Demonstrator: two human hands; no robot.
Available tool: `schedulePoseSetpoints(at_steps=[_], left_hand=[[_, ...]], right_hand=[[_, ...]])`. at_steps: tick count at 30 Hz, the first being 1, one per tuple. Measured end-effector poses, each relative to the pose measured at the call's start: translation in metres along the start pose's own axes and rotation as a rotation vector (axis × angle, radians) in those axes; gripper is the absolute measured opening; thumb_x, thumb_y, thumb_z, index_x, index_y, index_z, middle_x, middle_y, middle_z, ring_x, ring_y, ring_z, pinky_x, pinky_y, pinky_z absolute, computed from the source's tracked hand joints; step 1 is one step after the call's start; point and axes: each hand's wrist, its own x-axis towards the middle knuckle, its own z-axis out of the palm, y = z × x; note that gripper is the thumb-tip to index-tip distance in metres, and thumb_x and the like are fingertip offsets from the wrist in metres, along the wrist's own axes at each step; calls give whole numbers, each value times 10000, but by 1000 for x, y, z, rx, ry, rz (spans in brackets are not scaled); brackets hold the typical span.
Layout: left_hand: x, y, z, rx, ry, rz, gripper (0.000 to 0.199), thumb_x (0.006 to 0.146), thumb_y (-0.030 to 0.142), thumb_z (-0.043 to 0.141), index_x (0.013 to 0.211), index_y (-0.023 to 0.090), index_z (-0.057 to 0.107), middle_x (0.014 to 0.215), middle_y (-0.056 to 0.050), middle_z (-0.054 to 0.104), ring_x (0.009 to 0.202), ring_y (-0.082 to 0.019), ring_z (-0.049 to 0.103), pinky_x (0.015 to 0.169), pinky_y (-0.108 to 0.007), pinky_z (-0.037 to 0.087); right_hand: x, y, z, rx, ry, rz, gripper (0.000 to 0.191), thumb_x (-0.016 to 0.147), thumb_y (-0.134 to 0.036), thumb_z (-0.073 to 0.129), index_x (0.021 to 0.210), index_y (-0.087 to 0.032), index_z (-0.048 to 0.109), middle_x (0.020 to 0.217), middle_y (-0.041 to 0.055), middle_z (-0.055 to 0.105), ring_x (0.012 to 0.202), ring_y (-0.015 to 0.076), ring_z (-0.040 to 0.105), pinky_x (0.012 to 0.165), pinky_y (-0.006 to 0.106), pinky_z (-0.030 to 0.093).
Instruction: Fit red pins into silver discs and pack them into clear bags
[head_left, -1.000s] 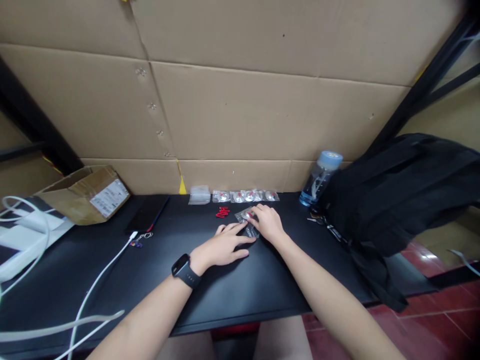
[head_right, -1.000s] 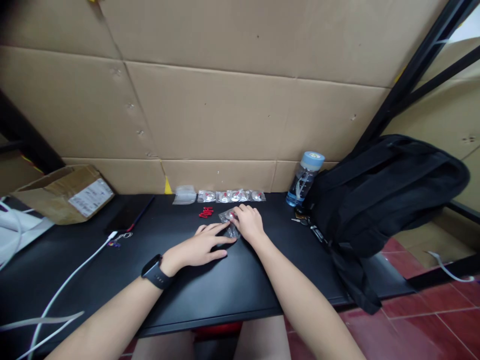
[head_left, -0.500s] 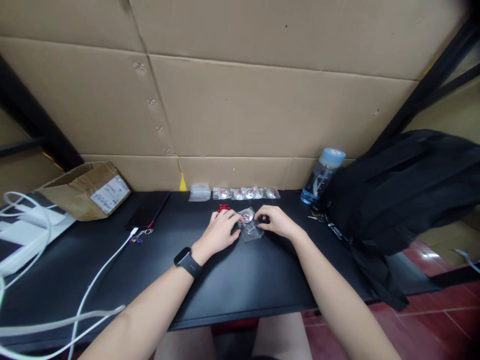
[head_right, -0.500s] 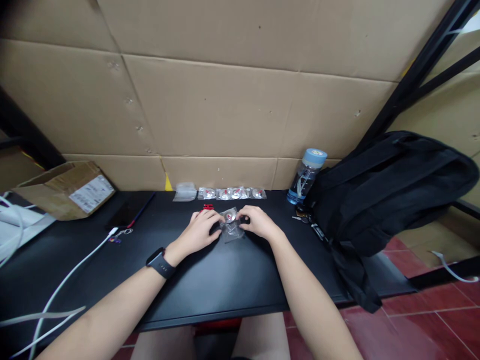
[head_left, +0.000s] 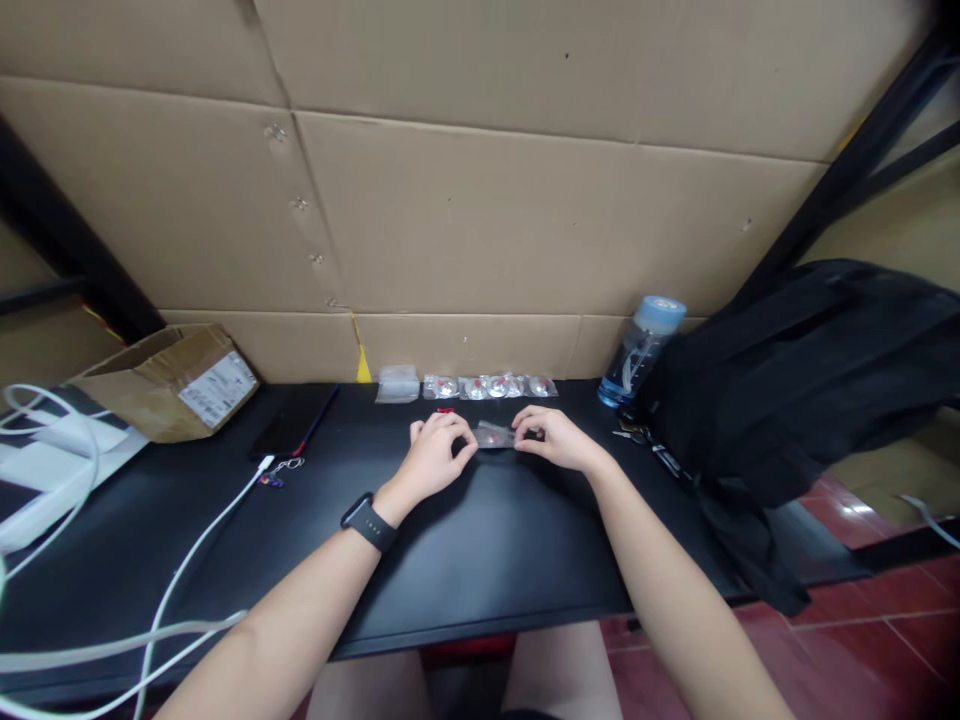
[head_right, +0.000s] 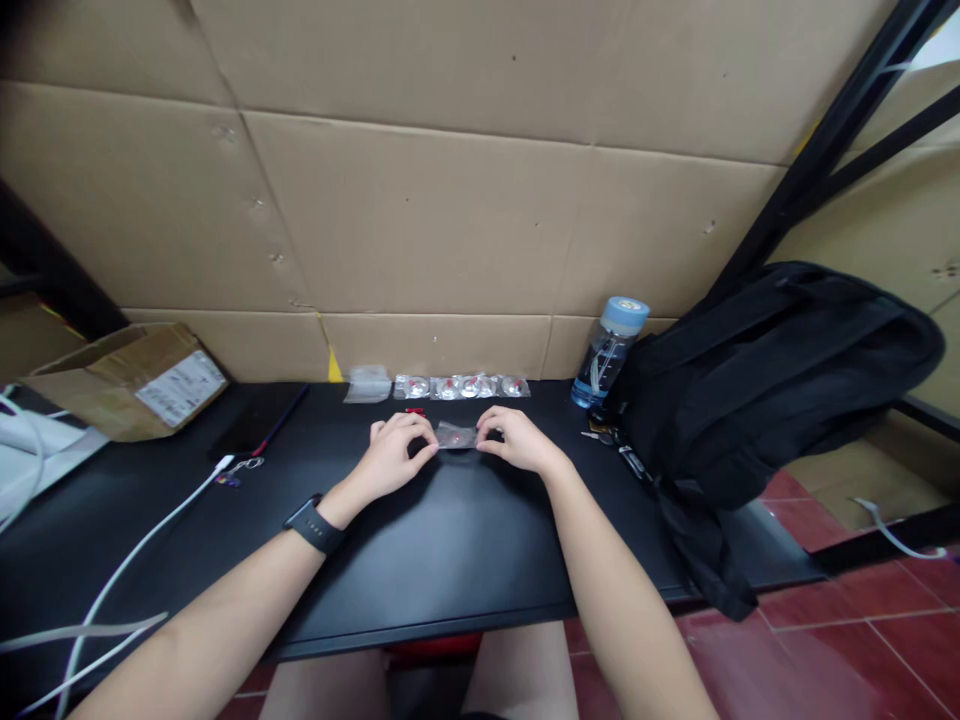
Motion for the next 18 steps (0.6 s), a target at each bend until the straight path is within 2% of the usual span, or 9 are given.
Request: schedulePoseSetpoints(at_steps=[4, 8, 10, 12, 15, 18], left_hand=[[0, 1, 3, -35, 1, -110, 146, 899, 307, 614, 820, 249, 722, 1114, -9, 726, 1131, -256, 582, 941, -439, 344], [0, 0, 11, -21, 12, -163, 236, 897, 386, 620, 749, 234, 721, 1088, -33, 731, 1132, -284, 569, 964, -472, 342], [1, 0, 15, -4, 20, -168, 268, 899, 385, 617, 705, 223, 706, 1069, -46, 726, 1132, -297, 557, 970, -487, 337], [1, 1, 18, 16, 37, -170, 269, 898, 367, 614, 687, 218, 686, 1049, -56, 719, 1129, -307, 547, 967, -495, 334], [2, 3, 20, 55, 78, -156, 160, 885, 348, 634, 784, 226, 656, 1039, -61, 710, 1106, -305, 544, 940, -472, 347], [1, 2, 19, 79, 116, -107, 115, 879, 316, 646, 963, 245, 613, 1106, -59, 693, 1109, -289, 544, 914, -430, 360]], right_hand=[[1, 0, 5, -9, -5, 47, 91, 883, -207, 707, 799, -189, 738, 1139, 80, 696, 1044, 204, 663, 859, 318, 501], [5, -1, 16, -134, 46, 98, 130, 896, -214, 699, 770, -183, 698, 1068, 73, 689, 1009, 205, 642, 934, 361, 478], [6, -3, 17, -195, 109, 105, 56, 849, -194, 747, 840, -189, 692, 1036, 62, 674, 994, 207, 626, 914, 350, 479], [6, -7, 17, -211, 141, 69, 101, 845, -176, 750, 928, -203, 700, 1035, 53, 673, 996, 205, 616, 897, 332, 478], [6, -14, 16, -213, 47, -18, 127, 875, -260, 757, 996, -229, 734, 1082, 55, 701, 1022, 208, 621, 948, 349, 452], [6, -17, 21, -257, -41, 4, 303, 809, -325, 833, 1084, -243, 736, 1129, 63, 717, 1062, 233, 625, 994, 401, 410]])
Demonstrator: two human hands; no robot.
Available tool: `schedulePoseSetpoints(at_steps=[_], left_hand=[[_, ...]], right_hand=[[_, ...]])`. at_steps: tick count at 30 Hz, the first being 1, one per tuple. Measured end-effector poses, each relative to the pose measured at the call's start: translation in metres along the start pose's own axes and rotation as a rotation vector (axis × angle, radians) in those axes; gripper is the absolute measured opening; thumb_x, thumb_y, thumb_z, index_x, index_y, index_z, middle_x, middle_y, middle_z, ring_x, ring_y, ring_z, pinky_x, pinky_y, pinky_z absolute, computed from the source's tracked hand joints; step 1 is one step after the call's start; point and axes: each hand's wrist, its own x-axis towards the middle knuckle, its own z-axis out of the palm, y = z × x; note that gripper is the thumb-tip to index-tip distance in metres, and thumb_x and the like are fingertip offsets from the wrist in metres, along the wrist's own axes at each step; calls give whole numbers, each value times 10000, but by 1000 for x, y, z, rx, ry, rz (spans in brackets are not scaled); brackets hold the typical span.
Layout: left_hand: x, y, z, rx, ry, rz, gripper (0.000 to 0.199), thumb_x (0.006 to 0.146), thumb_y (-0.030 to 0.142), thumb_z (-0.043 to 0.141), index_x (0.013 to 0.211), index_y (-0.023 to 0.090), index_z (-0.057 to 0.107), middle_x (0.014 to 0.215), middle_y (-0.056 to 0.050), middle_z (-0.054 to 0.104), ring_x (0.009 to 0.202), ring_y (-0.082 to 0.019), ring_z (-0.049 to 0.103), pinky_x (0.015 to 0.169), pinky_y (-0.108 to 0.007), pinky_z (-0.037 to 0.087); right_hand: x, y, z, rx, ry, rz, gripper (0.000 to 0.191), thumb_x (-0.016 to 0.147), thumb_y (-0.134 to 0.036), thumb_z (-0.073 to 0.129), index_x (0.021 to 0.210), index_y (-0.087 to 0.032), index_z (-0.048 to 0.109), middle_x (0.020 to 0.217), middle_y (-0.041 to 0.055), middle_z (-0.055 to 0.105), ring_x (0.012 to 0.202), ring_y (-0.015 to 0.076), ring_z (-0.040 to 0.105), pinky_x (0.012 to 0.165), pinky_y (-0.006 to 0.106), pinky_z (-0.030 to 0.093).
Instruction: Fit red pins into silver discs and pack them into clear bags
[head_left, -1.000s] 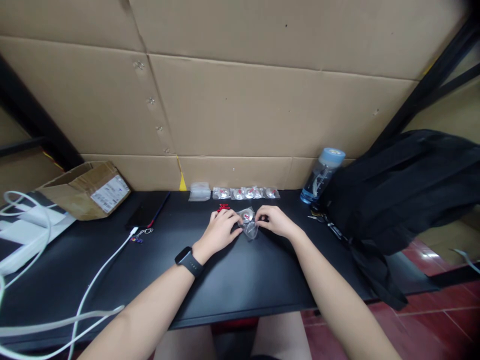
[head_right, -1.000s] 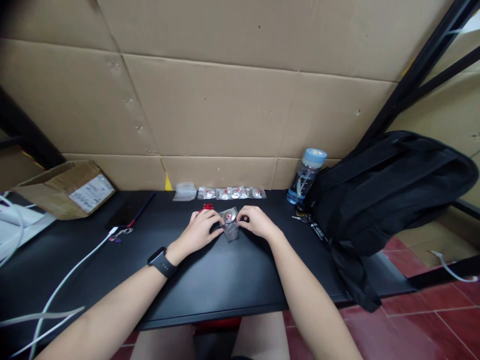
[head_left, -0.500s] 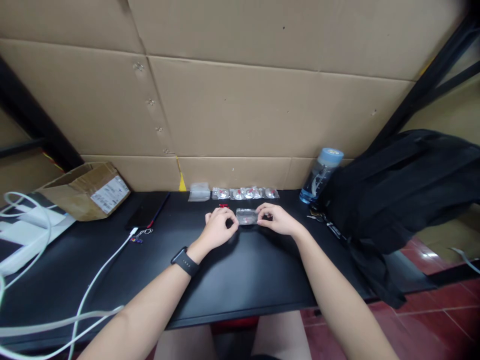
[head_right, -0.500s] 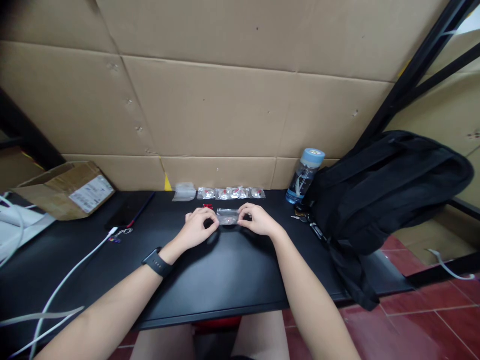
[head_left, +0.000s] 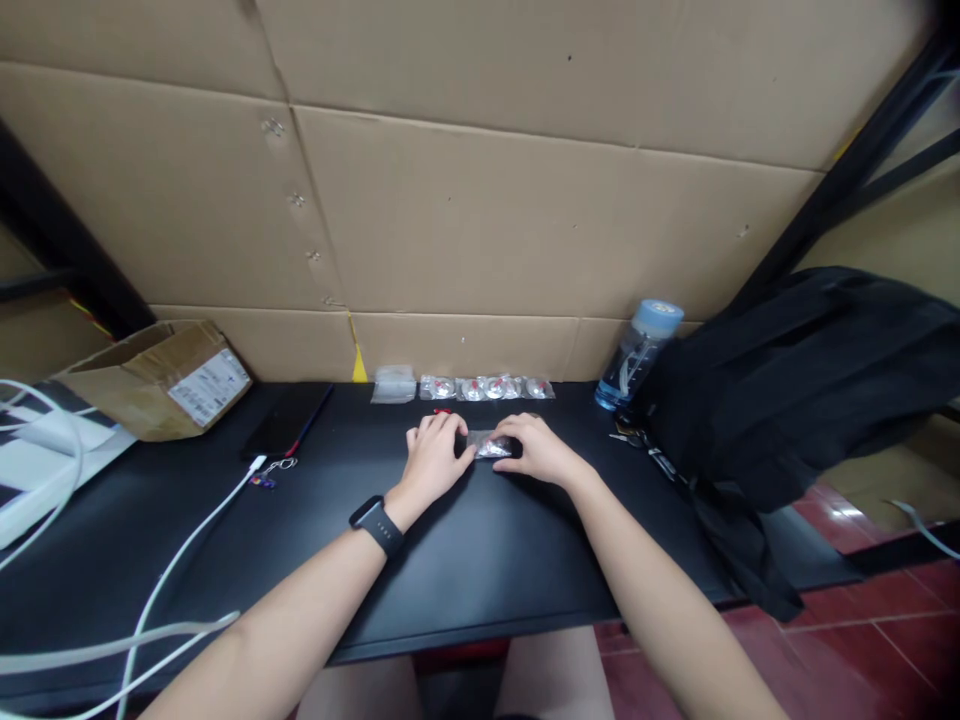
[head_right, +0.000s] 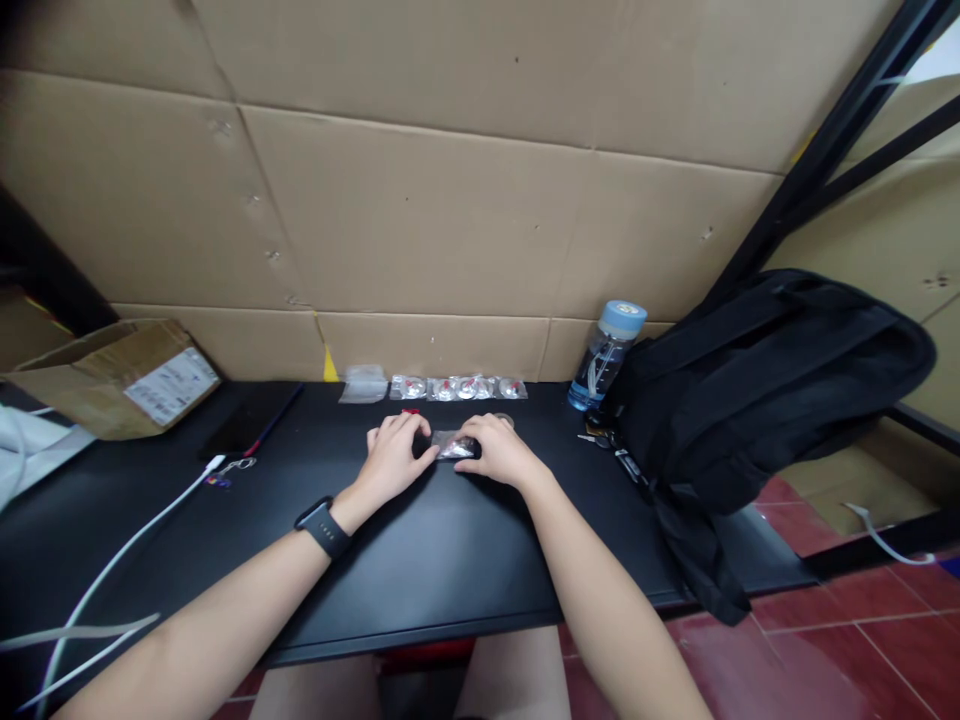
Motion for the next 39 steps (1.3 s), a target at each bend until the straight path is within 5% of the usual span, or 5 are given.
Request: schedulePoseSetpoints(at_steps=[5, 11, 21, 29, 39], left_hand=[[-2, -3, -3, -93, -101, 145, 189, 998, 312, 489, 1164, 293, 579, 1251, -27, 680, 1229, -256, 532, 973, -429, 319], [-2, -6, -2, -148, -137, 81, 384, 924, 288, 598, 1295, 298, 500, 1095, -27, 754, 1211, -263, 563, 982, -432, 300], [2, -7, -4, -255, -117, -61, 383, 893, 236, 636, 1238, 292, 480, 980, -5, 795, 1155, -256, 656, 985, -435, 300], [7, -12, -15, -468, -44, -96, 360, 894, 258, 674, 1199, 292, 486, 928, 34, 798, 1028, -212, 741, 1037, -413, 369], [6, -12, -12, -502, -4, -121, 322, 862, 240, 688, 1113, 281, 491, 897, 45, 793, 1038, -208, 737, 1018, -397, 389]], right_hand=[[1, -5, 4, -11, 15, 161, 294, 841, -259, 779, 1127, -243, 709, 1058, 57, 763, 1054, 247, 653, 1003, 456, 355], [-1, -3, -2, 163, 54, 224, 286, 934, -385, 669, 1201, -282, 677, 1050, 40, 787, 1044, 238, 701, 1027, 449, 365], [-1, 1, 5, 216, 73, 250, 446, 843, -210, 726, 1260, -295, 592, 969, 4, 794, 1145, 250, 676, 1080, 536, 307], [6, 6, 14, 621, 272, 273, 484, 776, -325, 784, 1205, -212, 591, 810, 1, 765, 770, 202, 724, 880, 370, 510], [7, 4, 17, 689, 284, 351, 432, 690, -430, 862, 1005, -166, 730, 821, 74, 798, 842, 264, 746, 911, 406, 525]])
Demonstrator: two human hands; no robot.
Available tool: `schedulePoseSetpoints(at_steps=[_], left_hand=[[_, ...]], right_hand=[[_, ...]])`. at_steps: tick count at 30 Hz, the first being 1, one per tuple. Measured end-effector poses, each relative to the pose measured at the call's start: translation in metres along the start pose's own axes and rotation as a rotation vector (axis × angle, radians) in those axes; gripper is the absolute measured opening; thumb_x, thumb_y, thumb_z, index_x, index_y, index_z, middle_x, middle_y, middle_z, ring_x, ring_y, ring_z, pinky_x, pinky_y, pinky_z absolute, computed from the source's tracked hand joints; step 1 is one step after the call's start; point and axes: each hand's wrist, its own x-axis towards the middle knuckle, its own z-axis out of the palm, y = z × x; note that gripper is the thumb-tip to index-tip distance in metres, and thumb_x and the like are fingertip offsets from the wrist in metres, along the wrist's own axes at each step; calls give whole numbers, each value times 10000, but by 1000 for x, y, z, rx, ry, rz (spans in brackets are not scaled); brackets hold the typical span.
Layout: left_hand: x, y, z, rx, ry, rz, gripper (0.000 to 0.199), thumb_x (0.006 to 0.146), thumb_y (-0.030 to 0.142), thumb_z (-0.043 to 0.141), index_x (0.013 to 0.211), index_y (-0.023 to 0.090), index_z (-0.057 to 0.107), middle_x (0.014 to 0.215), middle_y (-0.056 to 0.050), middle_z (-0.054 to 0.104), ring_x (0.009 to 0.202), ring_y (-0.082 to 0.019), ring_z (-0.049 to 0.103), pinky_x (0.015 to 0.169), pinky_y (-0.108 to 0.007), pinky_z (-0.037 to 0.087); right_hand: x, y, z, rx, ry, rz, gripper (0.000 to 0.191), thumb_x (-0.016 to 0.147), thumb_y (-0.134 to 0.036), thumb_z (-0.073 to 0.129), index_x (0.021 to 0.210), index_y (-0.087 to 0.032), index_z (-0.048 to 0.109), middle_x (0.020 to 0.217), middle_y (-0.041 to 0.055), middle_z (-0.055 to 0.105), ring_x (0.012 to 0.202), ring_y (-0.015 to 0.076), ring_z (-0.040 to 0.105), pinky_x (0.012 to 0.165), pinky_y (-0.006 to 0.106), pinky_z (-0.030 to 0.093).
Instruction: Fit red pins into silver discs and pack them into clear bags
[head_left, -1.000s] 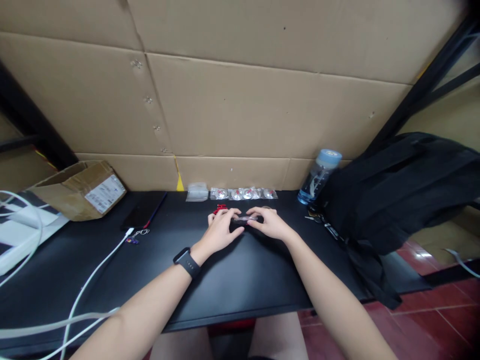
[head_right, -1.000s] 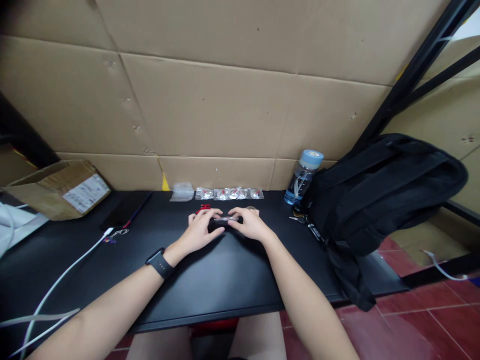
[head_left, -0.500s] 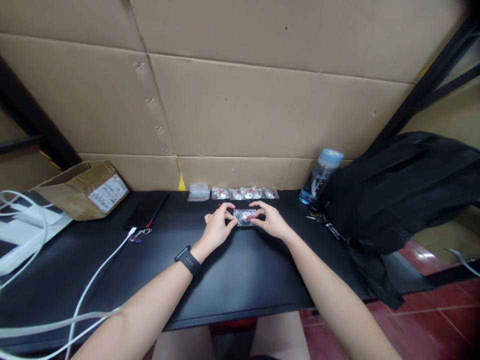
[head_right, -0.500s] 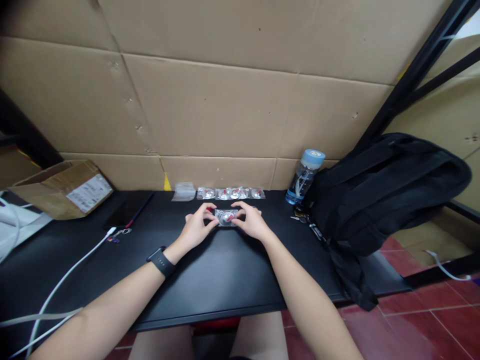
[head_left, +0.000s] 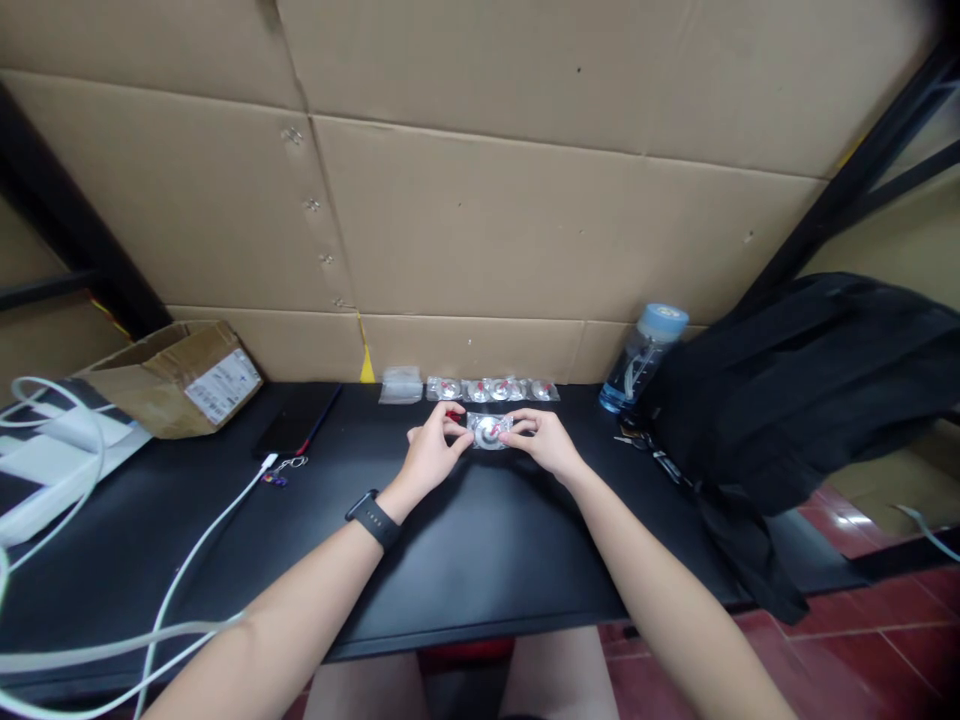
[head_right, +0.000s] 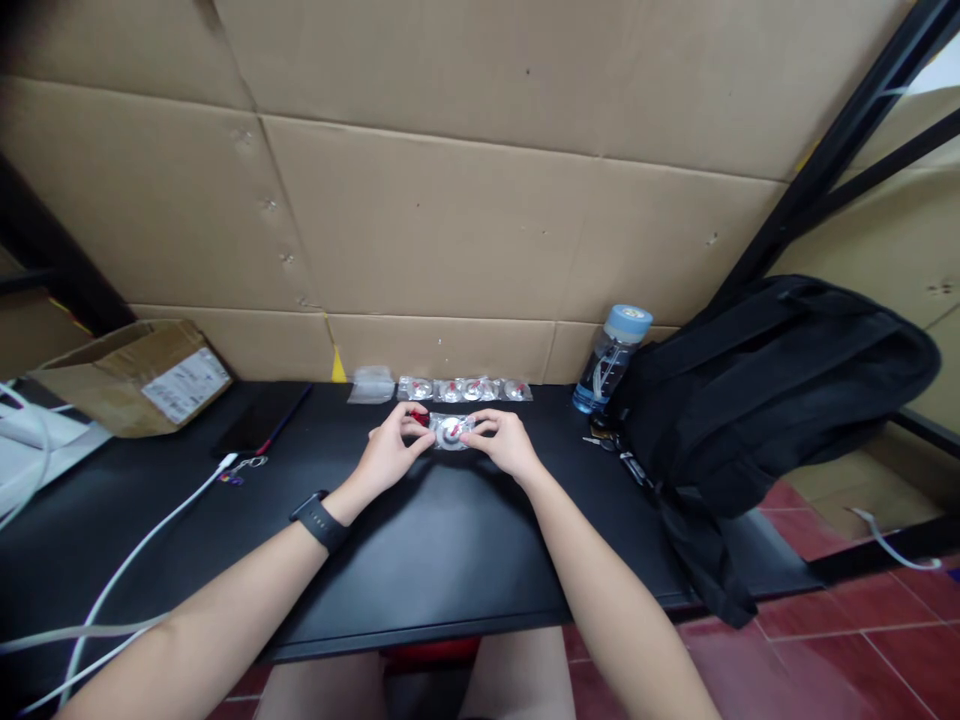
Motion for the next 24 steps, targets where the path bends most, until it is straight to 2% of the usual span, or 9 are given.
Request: schedulePoseSetpoints(at_steps=[3, 7, 12, 15, 19, 21, 24], left_hand=[[-1, 2, 2, 14, -6, 6, 339, 858, 247, 689, 1129, 281, 489, 877, 49, 792, 1041, -213, 734, 1025, -396, 371], [-5, 7, 5, 80, -24, 18, 332, 877, 265, 665, 1159, 274, 489, 896, 34, 799, 1045, -226, 718, 1033, -428, 323], [-5, 10, 3, 204, 35, 28, 285, 890, 253, 615, 1160, 282, 528, 1070, -15, 786, 1207, -267, 597, 967, -435, 309], [-1, 7, -3, 232, 103, -15, 307, 857, 188, 609, 1144, 284, 556, 1119, -15, 765, 1206, -264, 565, 935, -426, 312], [6, 0, -12, 246, 162, -54, 305, 853, 177, 599, 1139, 280, 570, 1101, -15, 760, 1202, -271, 548, 921, -426, 316], [7, -3, -15, 253, 179, -66, 305, 853, 180, 600, 1139, 281, 572, 1097, -13, 758, 1202, -274, 544, 925, -426, 318], [8, -7, -17, 258, 181, -73, 300, 851, 185, 601, 1134, 283, 576, 1091, -12, 756, 1208, -276, 539, 929, -421, 325]], right_hand=[[0, -1, 1, 89, -22, 10, 414, 685, -466, 854, 938, -158, 741, 871, 94, 799, 864, 263, 745, 898, 402, 536], [-2, -5, 2, 172, 23, 81, 421, 632, -463, 880, 891, -163, 736, 857, 87, 791, 827, 246, 739, 845, 388, 550], [4, -1, -14, 255, 173, 127, 501, 566, -409, 914, 959, -180, 704, 789, 60, 781, 712, 211, 712, 709, 332, 542], [21, 9, -37, 282, 303, 142, 544, 521, -387, 924, 965, -177, 690, 757, 51, 768, 681, 201, 699, 661, 308, 528], [59, 21, -66, 185, 473, 148, 450, 514, -323, 902, 874, -171, 676, 699, 33, 735, 692, 194, 689, 687, 296, 521], [76, 25, -71, 83, 526, 206, 393, 539, -300, 873, 849, -174, 667, 691, 31, 725, 685, 202, 680, 660, 294, 508], [92, 32, -68, 25, 545, 243, 344, 561, -260, 843, 844, -176, 666, 722, 45, 734, 739, 235, 685, 687, 323, 504]])
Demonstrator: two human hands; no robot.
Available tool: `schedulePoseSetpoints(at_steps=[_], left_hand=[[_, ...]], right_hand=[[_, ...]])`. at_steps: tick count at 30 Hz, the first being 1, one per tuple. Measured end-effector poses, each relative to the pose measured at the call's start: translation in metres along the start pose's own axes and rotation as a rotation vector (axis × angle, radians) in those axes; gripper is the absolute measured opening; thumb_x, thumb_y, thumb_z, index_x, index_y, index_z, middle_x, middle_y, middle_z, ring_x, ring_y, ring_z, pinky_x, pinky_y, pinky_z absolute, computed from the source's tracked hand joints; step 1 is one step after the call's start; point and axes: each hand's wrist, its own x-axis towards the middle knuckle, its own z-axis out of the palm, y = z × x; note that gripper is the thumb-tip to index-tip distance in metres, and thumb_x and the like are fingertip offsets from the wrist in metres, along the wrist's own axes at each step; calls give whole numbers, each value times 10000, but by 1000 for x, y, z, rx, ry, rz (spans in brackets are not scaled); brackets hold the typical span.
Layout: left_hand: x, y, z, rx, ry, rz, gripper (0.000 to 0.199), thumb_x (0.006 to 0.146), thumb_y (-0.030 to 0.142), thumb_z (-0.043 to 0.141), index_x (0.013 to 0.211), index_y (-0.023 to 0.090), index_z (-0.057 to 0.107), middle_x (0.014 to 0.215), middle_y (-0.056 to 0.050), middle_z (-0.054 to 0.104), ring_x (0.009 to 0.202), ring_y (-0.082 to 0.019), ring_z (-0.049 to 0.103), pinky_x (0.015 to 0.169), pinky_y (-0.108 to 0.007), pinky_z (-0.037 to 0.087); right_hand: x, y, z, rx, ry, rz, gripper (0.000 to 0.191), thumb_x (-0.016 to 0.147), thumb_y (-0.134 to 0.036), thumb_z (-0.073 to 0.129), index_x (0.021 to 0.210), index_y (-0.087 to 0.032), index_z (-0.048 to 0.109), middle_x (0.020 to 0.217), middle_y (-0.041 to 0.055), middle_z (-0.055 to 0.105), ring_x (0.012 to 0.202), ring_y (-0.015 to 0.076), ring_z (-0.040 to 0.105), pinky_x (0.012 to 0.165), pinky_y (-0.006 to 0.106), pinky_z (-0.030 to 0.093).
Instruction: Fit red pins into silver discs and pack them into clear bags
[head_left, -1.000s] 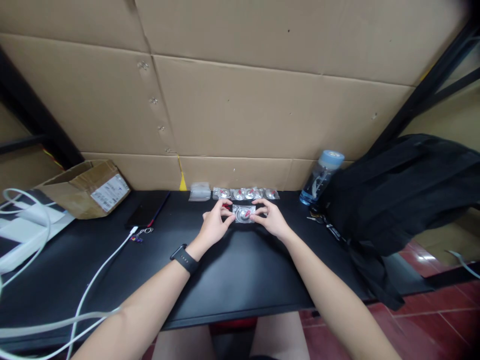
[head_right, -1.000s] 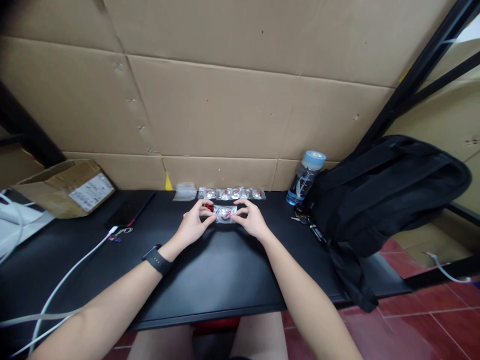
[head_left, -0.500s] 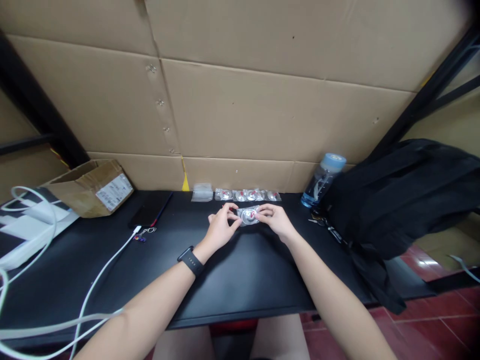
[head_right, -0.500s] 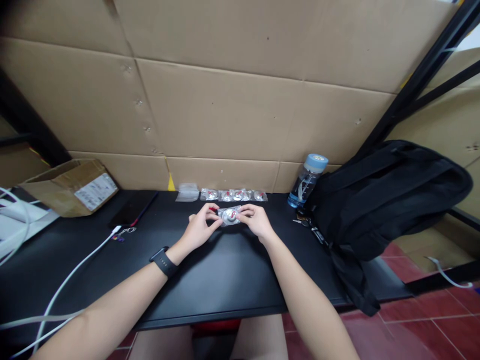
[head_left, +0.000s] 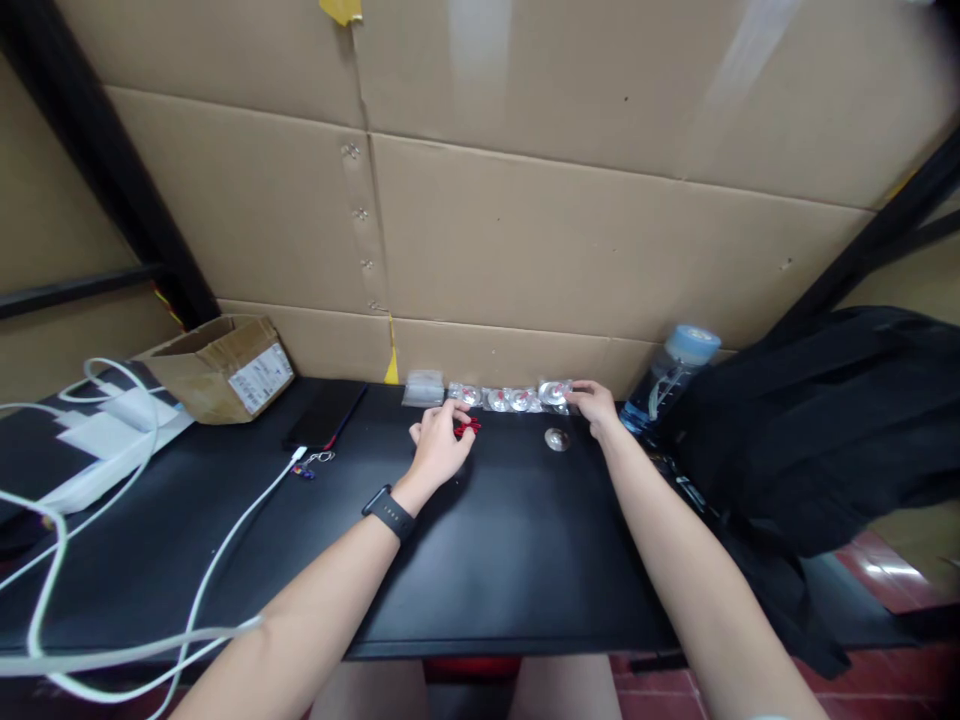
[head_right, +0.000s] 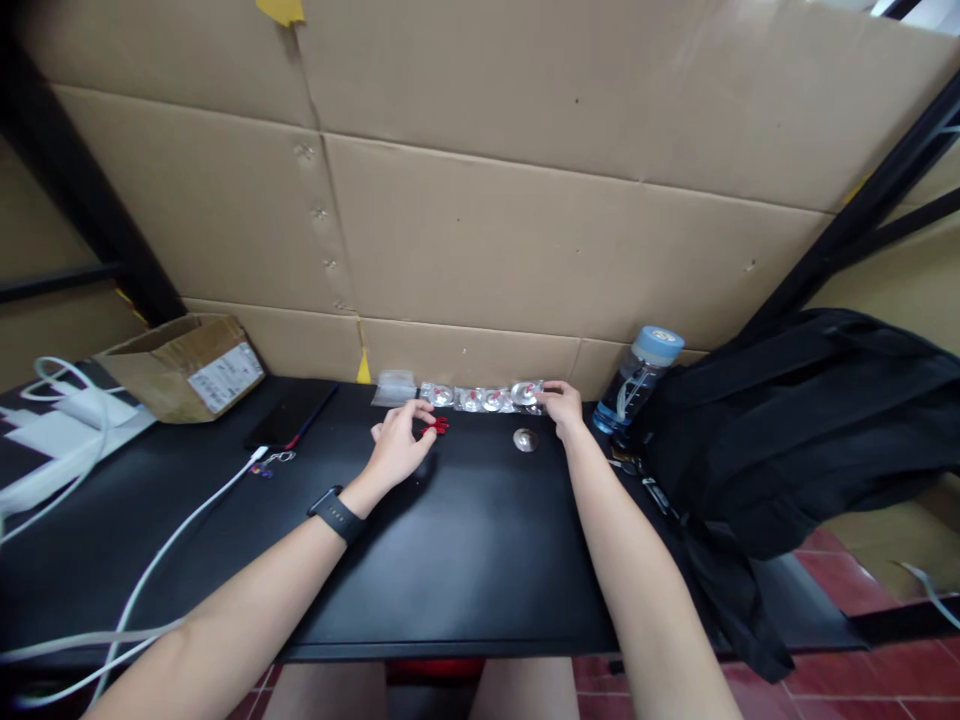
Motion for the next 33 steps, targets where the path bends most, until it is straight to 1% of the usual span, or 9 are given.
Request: schedulePoseSetpoints(at_steps=[2, 5, 7, 9, 12, 17, 24, 29, 33], left_hand=[[0, -1, 0, 3, -2, -1, 294, 852, 190, 601, 1129, 285, 581, 1090, -14, 756, 1212, -276, 536, 930, -419, 328], [1, -2, -1, 13, 2, -3, 282, 850, 193, 605, 1116, 285, 589, 1092, -12, 755, 1202, -270, 541, 936, -422, 326], [2, -2, -1, 20, 4, -4, 276, 851, 196, 608, 1113, 283, 591, 1095, -13, 755, 1202, -269, 542, 938, -421, 326], [2, -1, -2, 21, 2, -5, 271, 854, 200, 608, 1112, 281, 592, 1094, -17, 755, 1206, -270, 540, 936, -420, 328], [1, 0, -2, 19, 0, -1, 266, 853, 199, 601, 1105, 286, 595, 1090, -13, 754, 1202, -270, 542, 933, -420, 329], [3, -1, -4, 19, 1, -5, 273, 842, 195, 598, 1100, 286, 595, 1100, -13, 754, 1199, -269, 541, 937, -432, 324], [13, -15, -14, 111, 37, 20, 190, 861, 212, 585, 1031, 276, 643, 1125, -41, 745, 1194, -286, 536, 935, -444, 335], [16, -25, -18, 246, -53, 160, 147, 863, 205, 600, 927, 268, 716, 1113, -63, 730, 1178, -304, 521, 933, -453, 341], [14, -29, -20, 321, -155, 259, 189, 853, 222, 627, 956, 297, 766, 1091, -74, 710, 1155, -313, 518, 956, -468, 341]], right_hand=[[0, 4, 7, -116, 37, -23, 309, 591, -252, 827, 850, -187, 672, 760, 44, 745, 822, 257, 687, 768, 359, 492], [-7, 8, 14, -450, 104, -148, 222, 695, -275, 775, 888, -207, 687, 874, 45, 757, 943, 265, 670, 884, 406, 428], [-14, 9, 17, -616, 93, -217, 172, 779, -326, 722, 910, -217, 700, 953, 58, 750, 989, 272, 653, 918, 431, 389], [-20, 7, 20, -713, 66, -232, 210, 822, -410, 693, 918, -225, 713, 999, 72, 736, 1020, 292, 629, 933, 463, 357], [-28, 3, 27, -827, 75, -230, 338, 801, -526, 711, 956, -226, 714, 1053, 104, 710, 1056, 327, 580, 937, 496, 322], [-33, 1, 36, -940, 121, -257, 356, 834, -548, 671, 958, -216, 694, 1059, 120, 693, 1063, 331, 526, 917, 478, 285], [-39, -1, 42, -1063, 96, -423, 275, 848, -455, 665, 931, -193, 683, 974, 167, 732, 1059, 353, 537, 935, 492, 279], [-41, -6, 38, -1065, 77, -458, 241, 896, -421, 634, 970, -199, 692, 974, 159, 739, 1077, 343, 558, 948, 491, 319], [-44, -9, 18, -1001, -26, -448, 229, 904, -359, 625, 1068, -219, 703, 1112, 141, 713, 1065, 306, 608, 906, 417, 398]])
